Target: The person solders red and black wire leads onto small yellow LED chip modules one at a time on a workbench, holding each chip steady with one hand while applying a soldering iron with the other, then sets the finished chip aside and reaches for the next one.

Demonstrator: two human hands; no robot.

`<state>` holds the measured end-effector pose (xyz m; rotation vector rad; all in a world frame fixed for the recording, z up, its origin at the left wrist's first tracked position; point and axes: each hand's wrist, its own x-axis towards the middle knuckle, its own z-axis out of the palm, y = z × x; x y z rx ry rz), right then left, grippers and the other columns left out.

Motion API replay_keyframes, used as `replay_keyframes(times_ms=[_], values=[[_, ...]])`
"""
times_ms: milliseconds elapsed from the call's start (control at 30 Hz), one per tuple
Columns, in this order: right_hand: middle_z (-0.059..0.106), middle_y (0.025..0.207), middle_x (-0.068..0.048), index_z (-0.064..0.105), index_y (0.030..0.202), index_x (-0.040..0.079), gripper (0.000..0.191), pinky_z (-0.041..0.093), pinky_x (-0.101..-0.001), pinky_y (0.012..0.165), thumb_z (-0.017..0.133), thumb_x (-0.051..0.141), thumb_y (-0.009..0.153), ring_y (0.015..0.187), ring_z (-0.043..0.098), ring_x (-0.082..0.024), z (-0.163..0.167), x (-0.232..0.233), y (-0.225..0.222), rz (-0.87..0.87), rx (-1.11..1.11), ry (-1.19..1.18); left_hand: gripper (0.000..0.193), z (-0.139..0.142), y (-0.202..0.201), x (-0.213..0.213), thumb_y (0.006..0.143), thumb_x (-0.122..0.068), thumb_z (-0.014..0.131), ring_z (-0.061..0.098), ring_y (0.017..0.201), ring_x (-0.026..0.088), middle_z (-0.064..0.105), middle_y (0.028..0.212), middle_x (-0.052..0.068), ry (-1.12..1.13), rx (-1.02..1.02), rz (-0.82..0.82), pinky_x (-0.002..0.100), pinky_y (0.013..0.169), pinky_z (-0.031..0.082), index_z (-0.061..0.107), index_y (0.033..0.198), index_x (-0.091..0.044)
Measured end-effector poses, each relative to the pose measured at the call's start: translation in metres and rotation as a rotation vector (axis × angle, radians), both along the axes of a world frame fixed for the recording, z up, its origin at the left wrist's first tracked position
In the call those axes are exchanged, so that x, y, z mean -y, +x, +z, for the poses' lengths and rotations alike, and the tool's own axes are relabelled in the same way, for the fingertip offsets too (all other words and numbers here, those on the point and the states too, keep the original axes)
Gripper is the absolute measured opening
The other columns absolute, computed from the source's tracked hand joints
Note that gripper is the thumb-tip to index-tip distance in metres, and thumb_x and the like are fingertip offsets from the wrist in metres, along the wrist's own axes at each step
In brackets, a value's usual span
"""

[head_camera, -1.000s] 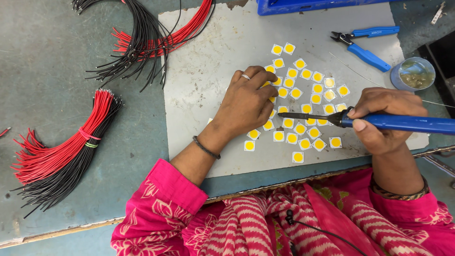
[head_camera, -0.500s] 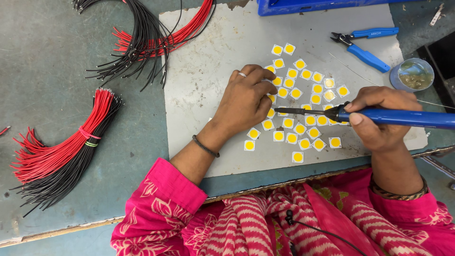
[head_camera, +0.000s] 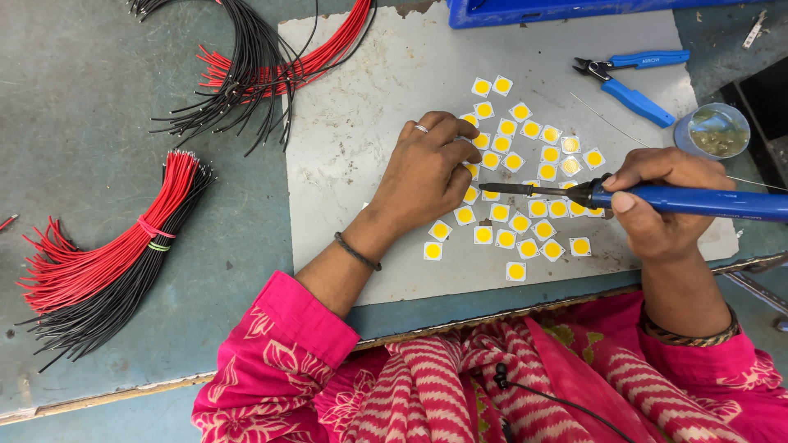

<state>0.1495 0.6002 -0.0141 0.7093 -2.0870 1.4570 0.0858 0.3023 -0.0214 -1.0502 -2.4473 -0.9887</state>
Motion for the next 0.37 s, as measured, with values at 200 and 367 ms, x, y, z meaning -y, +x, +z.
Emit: replay_keyframes(times_ms=[200,367], values=[[0.064,0.075,-0.01,0.064,0.091,-0.003,0.031,0.039,-0.0192,0.05,0.07,0.028,0.094,0.05,0.054,-0.008,-0.0031,-0.0023,-0.0007,-0.001,-0.017,0.045,0.017,-0.0008,0.0004,-0.0001,0.078,-0.005,0.067,0.056,0.122,0.025,0.068,0.122,0.005,-0.01,0.003,0.004,0.042,0.098,0.044,0.075,0.092,-0.009],[0.066,0.075,-0.011,0.066,0.094,-0.002,0.031,0.041,-0.0196,0.054,0.071,0.029,0.095,0.053,0.056,-0.01,-0.0039,-0.0018,0.0003,-0.011,-0.014,0.079,0.017,-0.0017,-0.0002,-0.0005,0.078,-0.005,0.067,0.055,0.122,0.025,0.068,0.122,0.004,-0.008,0.004,0.002,0.042,0.1,0.044,0.076,0.092,-0.009]])
